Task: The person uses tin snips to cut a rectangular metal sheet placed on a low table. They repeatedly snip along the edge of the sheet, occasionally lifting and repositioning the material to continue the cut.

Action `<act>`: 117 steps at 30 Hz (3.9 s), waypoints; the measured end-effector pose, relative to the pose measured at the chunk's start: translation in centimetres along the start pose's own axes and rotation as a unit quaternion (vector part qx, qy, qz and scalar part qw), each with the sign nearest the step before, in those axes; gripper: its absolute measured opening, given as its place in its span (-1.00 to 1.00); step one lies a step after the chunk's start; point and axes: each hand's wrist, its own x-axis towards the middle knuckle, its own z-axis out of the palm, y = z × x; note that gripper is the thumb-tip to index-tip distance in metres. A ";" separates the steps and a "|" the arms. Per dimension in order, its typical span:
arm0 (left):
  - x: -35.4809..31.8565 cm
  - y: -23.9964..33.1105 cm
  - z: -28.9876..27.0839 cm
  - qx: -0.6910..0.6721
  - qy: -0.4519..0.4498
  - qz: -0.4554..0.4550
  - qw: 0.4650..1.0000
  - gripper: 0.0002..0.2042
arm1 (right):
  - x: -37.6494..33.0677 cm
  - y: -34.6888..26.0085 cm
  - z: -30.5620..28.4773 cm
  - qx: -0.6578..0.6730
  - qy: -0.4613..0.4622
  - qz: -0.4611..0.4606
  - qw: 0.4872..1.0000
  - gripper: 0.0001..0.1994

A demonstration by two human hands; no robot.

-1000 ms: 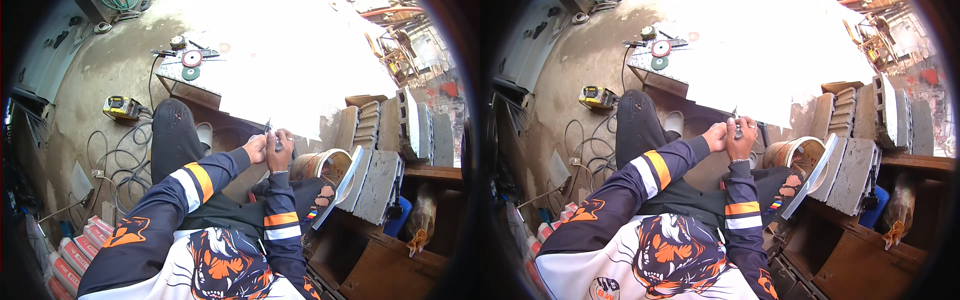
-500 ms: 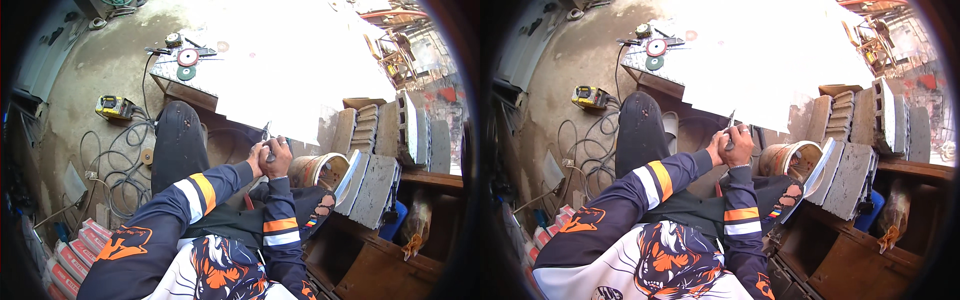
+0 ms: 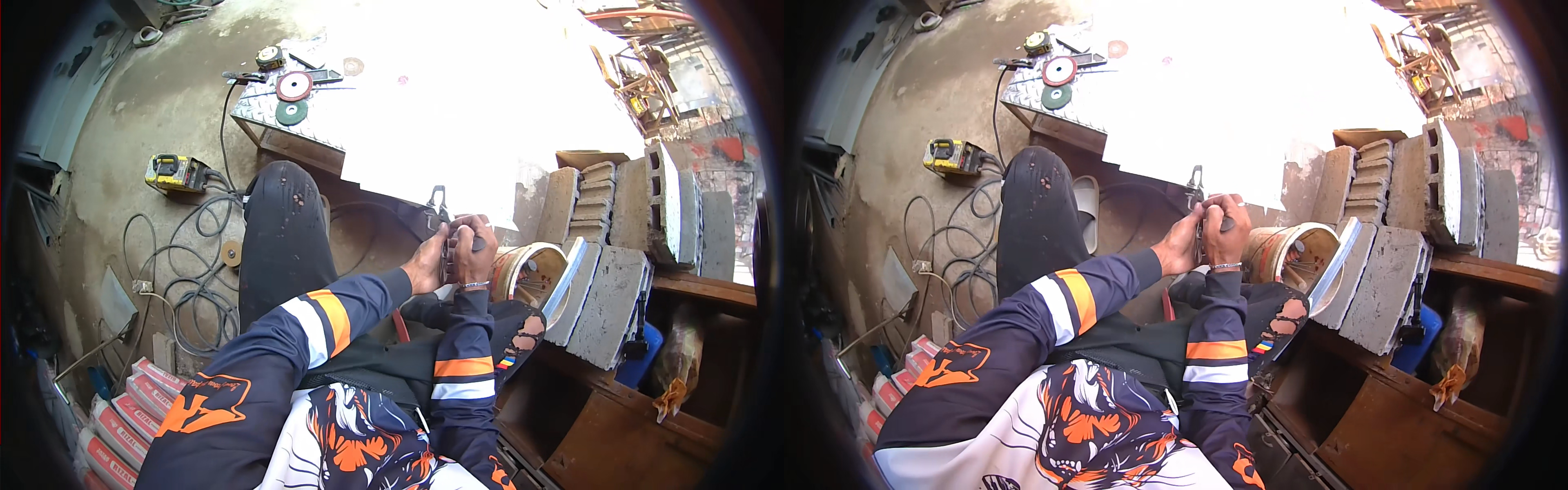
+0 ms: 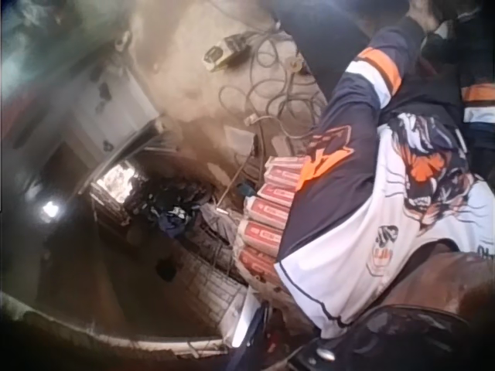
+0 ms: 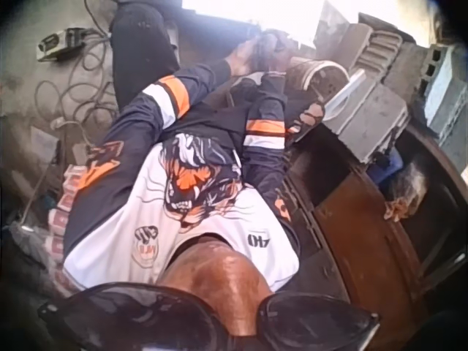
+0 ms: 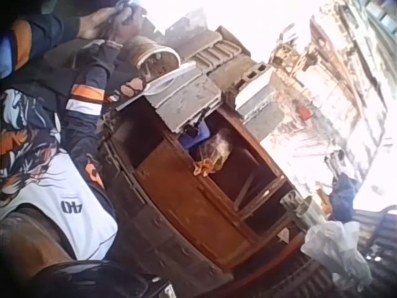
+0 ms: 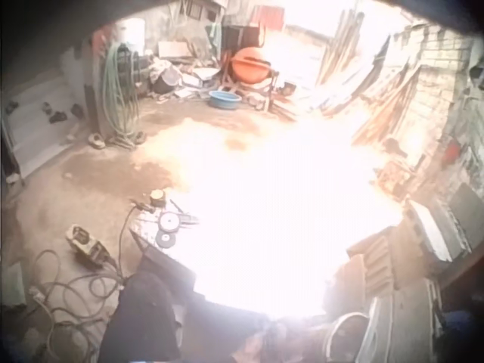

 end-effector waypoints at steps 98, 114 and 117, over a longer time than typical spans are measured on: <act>0.0 7.4 -1.3 0.515 0.281 0.097 0.804 -0.56 | -3.1 1.8 0.1 -0.013 0.068 -0.044 0.997 -0.73; 1.9 -1.5 -0.9 -0.082 0.050 0.030 0.995 -0.61 | -4.8 1.1 0.3 -0.098 0.087 -0.063 0.989 -0.82; 1.5 -1.6 -0.9 -0.093 0.044 0.034 0.994 -0.59 | -4.9 1.3 0.5 -0.099 0.084 -0.076 0.989 -0.82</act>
